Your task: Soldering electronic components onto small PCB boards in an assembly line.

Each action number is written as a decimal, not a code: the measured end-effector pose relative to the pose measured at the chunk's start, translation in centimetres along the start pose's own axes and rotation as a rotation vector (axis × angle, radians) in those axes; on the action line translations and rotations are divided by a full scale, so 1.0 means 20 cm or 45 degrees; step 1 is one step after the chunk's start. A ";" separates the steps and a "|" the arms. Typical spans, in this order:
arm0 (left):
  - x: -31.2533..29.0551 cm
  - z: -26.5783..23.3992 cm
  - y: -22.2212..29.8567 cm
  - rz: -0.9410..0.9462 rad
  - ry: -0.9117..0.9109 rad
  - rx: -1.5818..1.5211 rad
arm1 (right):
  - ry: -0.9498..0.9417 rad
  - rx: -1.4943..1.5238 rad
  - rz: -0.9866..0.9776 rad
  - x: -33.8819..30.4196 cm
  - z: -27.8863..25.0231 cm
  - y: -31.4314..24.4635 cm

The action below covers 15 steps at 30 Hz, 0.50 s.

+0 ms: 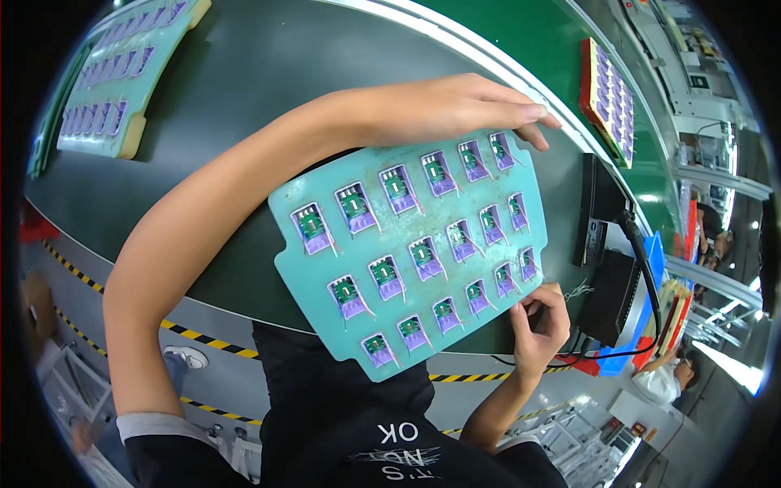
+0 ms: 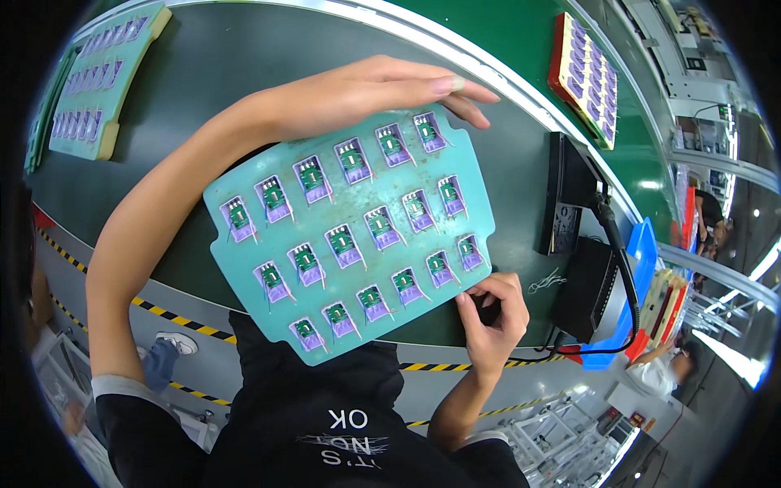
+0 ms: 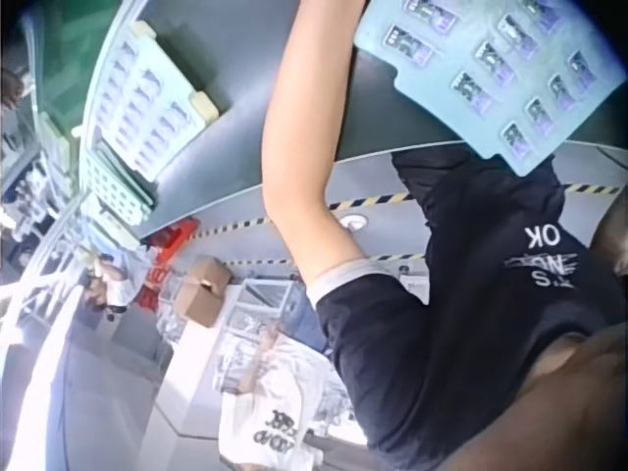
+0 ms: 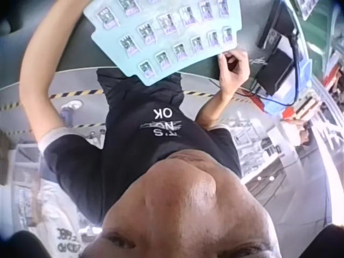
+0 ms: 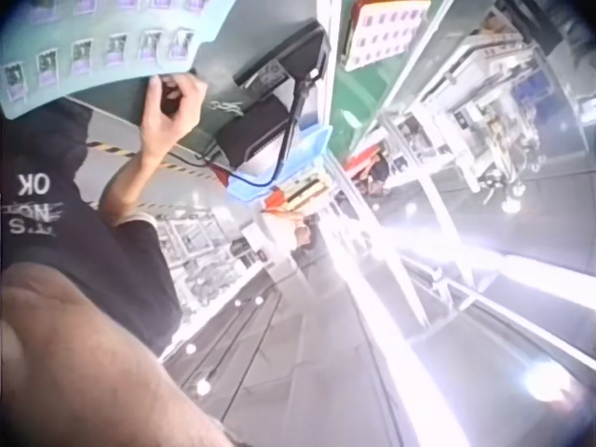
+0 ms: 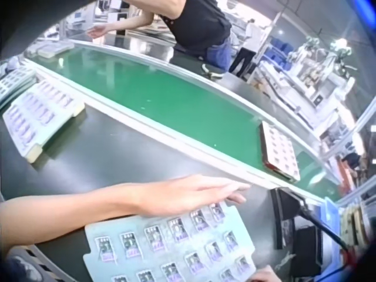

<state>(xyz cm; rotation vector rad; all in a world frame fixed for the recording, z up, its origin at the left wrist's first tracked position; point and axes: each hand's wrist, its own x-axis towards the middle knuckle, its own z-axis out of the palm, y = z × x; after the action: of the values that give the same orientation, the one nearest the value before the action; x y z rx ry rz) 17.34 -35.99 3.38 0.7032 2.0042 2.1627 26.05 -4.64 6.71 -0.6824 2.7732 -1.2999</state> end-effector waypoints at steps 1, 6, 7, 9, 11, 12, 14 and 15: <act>0.00 0.00 0.01 0.010 -0.010 -0.012 | 0.006 -0.003 -0.003 0.00 0.00 0.00; -0.01 -0.01 0.02 0.007 -0.032 -0.016 | -0.005 -0.004 -0.027 0.02 0.00 0.00; -0.01 -0.01 0.02 -0.016 -0.018 -0.054 | -0.018 -0.003 -0.030 0.02 0.00 0.01; -0.01 -0.01 0.02 -0.039 -0.009 -0.095 | -0.018 -0.015 -0.037 0.02 0.00 0.01; 0.00 -0.02 0.03 -0.022 -0.018 -0.137 | -0.019 -0.013 -0.021 0.03 0.00 0.00; 0.00 -0.02 0.03 -0.028 -0.022 -0.135 | -0.016 -0.007 -0.017 0.03 0.00 0.00; 0.00 -0.03 0.02 0.000 -0.015 -0.229 | -0.026 0.000 -0.047 0.03 0.00 0.00; 0.00 -0.03 0.01 -0.004 -0.023 -0.230 | -0.020 0.002 -0.041 0.03 0.00 0.00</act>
<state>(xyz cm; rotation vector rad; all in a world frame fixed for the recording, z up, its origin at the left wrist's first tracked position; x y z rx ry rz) 17.21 -36.57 3.48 0.6902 1.7710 2.2899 25.48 -4.89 6.95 -0.7374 2.7601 -1.2956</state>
